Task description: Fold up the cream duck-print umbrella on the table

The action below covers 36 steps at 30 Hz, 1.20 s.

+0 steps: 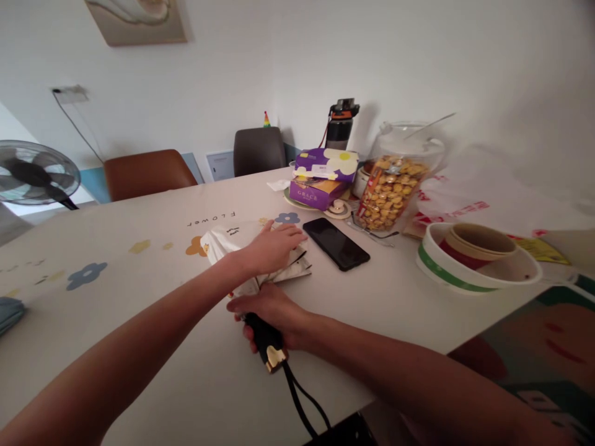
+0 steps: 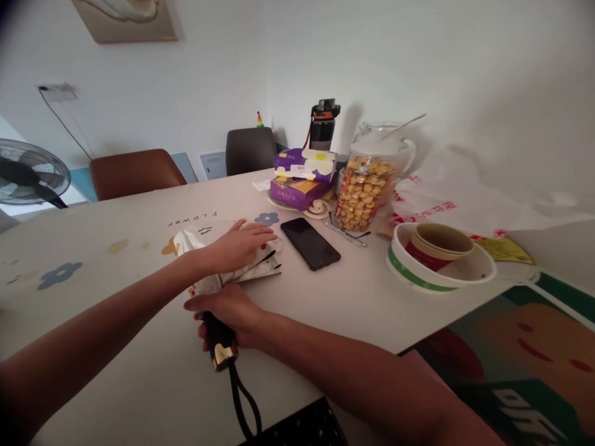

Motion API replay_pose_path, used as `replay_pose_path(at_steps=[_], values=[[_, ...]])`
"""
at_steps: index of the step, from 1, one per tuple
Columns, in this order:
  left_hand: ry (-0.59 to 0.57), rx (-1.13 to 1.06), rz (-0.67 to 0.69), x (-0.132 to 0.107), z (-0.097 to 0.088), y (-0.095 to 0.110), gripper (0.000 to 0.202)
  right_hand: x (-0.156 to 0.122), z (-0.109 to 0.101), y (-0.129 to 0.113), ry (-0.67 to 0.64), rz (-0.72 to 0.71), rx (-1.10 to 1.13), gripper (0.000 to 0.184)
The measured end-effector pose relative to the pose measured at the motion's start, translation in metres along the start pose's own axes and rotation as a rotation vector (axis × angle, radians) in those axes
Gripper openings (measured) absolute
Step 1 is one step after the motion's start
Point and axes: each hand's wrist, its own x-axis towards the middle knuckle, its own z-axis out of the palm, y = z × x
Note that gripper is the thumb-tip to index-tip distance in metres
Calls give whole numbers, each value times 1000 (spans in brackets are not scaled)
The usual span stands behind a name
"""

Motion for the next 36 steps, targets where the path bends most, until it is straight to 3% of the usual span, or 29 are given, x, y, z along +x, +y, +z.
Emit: replay_pose_path(at_steps=[4,8,12,15,20,27,32,36], values=[[-66,81,-40,12,4,-3,21,4,-3,4,-12,-10,24,24],[-56,281,-14,7,-19,2,22,6,-2,5,-29,-20,39,23],[150,363,-20,-16,-52,19,19,5,0,5,-8,-89,87,20],[376,429,-45,-44,-73,36,16,3,2,3,15,-98,78,18],[602,483,-116,-99,-90,46,15,-1,4,1,53,-127,66,18],[658,476,-347,-161,-91,35,16,-4,2,-3,2,-148,161,39],[569,545,-137,-187,-89,38,16,2,-4,-3,-28,-31,218,60],[584,474,-275,-201,-88,25,17,9,-8,2,-13,-104,187,52]])
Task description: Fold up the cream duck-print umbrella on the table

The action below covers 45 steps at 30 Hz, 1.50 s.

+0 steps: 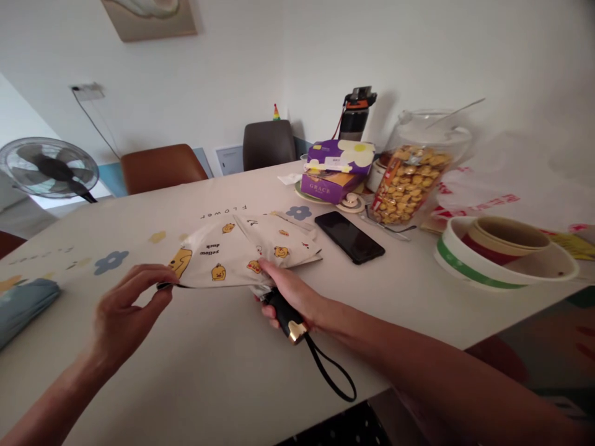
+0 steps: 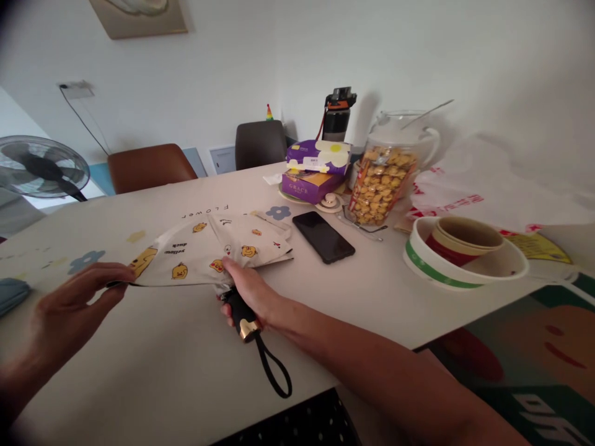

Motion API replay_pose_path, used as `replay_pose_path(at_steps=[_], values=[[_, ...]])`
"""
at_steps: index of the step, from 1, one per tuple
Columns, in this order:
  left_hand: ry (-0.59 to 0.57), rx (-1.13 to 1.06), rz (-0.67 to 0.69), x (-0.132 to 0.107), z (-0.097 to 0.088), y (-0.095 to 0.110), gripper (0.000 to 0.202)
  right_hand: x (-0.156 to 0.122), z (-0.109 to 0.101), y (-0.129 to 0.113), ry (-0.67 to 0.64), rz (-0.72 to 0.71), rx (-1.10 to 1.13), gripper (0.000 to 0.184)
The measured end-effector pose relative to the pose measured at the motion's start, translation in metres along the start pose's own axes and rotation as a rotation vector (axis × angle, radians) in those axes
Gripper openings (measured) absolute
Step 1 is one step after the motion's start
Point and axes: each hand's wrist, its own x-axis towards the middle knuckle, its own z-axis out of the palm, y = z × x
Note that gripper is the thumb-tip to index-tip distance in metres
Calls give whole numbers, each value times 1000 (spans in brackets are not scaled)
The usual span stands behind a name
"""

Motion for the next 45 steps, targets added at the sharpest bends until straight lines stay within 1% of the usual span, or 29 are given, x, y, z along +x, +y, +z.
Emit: replay_pose_path(at_steps=[2,5,9,11,14,16,18,20,22,23,24,25,26,28,29,30,31,34,36,37,38,41,43,45], values=[[-16,-27,-16,-4,2,-10,13,1,-1,1,-6,-32,-13,46],[-53,-20,73,-9,2,-24,12,-1,1,0,0,-35,-14,41],[-132,-30,120,-15,-1,-37,14,-2,3,-3,17,-33,-26,38],[-134,-45,89,-16,-1,-41,14,-2,4,-4,34,-25,-25,36],[-80,-50,-1,-17,1,-42,13,-2,3,-4,42,-23,-51,35],[-92,-57,13,-17,5,-41,12,-4,4,-5,45,-38,-77,33],[-187,-66,53,-19,10,-40,12,-7,5,-6,57,-59,-84,30],[-327,-79,44,-21,14,-40,15,-9,6,-7,74,-81,-89,25],[-468,-91,-18,-21,15,-41,20,-11,8,-7,89,-74,-123,22],[-510,-87,-66,-20,14,-41,23,-11,9,-7,100,-69,-145,20],[-520,-77,-120,-18,13,-39,26,-12,9,-6,115,-64,-168,20],[-493,-60,-180,-15,11,-37,28,-12,10,-6,133,-61,-191,19],[-437,-40,-243,-10,9,-33,29,-11,11,-5,149,-63,-213,19],[-264,-15,-346,0,8,-20,28,-11,12,-4,180,-65,-263,19],[-189,-14,-375,6,10,-12,25,-12,13,-4,192,-60,-291,19],[-114,-23,-377,12,13,-4,23,-12,14,-4,202,-54,-317,19],[-70,-38,-355,18,17,5,21,-13,14,-4,210,-47,-339,20],[-11,-97,-209,30,40,26,24,-16,16,-4,217,-34,-383,21],[-24,-123,-68,32,62,34,31,-17,16,-3,196,-45,-416,18],[-29,-111,-31,31,73,36,35,-18,16,-3,179,-56,-434,15],[-30,-90,-22,29,84,37,42,-18,16,-2,161,-70,-451,13],[12,-39,-67,21,109,40,56,-19,15,0,127,-114,-495,8],[34,-57,-155,19,118,42,61,-19,13,1,117,-133,-515,5],[52,-109,-278,22,121,44,66,-18,11,4,113,-156,-520,3]])
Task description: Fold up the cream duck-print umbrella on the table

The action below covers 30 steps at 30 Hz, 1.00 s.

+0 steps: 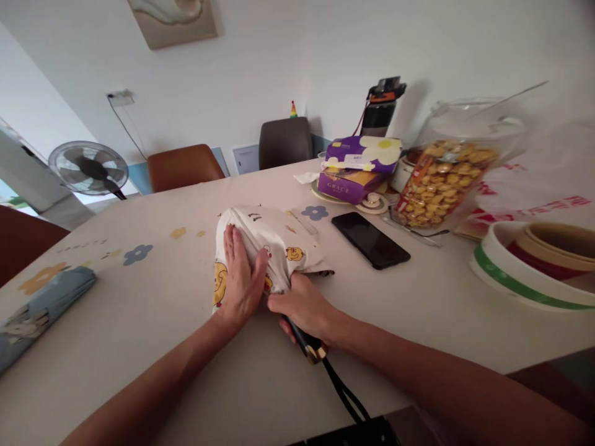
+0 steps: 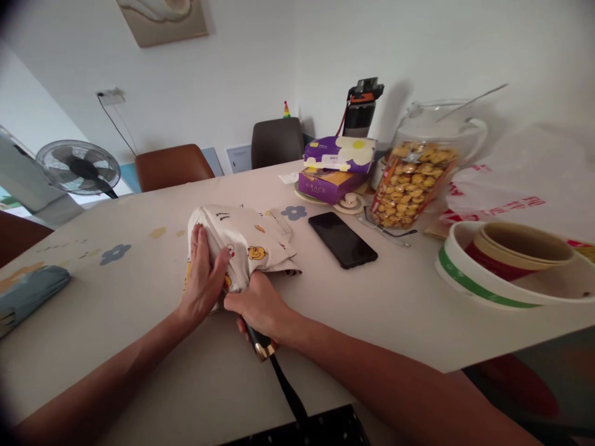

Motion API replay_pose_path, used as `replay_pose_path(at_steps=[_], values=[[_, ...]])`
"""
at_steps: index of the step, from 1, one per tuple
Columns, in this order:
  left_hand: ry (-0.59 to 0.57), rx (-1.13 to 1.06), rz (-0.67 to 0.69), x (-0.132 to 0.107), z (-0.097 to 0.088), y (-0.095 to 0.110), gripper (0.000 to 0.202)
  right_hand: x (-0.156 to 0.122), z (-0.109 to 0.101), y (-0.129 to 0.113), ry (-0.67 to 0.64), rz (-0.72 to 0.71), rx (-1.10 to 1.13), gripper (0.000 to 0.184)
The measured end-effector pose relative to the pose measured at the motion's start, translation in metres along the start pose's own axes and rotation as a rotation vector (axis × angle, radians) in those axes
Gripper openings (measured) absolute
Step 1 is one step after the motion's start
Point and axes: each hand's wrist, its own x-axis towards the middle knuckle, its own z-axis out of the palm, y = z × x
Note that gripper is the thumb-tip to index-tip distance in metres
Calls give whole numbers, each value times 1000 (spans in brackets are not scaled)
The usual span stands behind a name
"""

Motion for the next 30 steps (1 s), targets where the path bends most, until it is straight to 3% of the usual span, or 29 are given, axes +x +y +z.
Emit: replay_pose_path(at_steps=[3,12,15,17,23,25,30], values=[[37,-98,-153,10,1,7,68,2,0,4,21,-30,1,4],[88,-544,-364,31,6,24,41,2,2,1,97,-67,13,7],[44,-787,-565,37,12,25,44,2,-1,-1,97,-58,27,10],[-50,-963,-667,41,13,26,46,1,-3,-3,84,-46,51,10],[-367,-1309,-546,43,5,29,52,-4,-5,-12,-9,-94,87,12],[-384,-1329,-565,45,1,28,51,-4,-5,-13,-60,-108,105,12],[-281,-1277,-567,51,-6,25,49,4,-1,-11,-113,-168,221,19]])
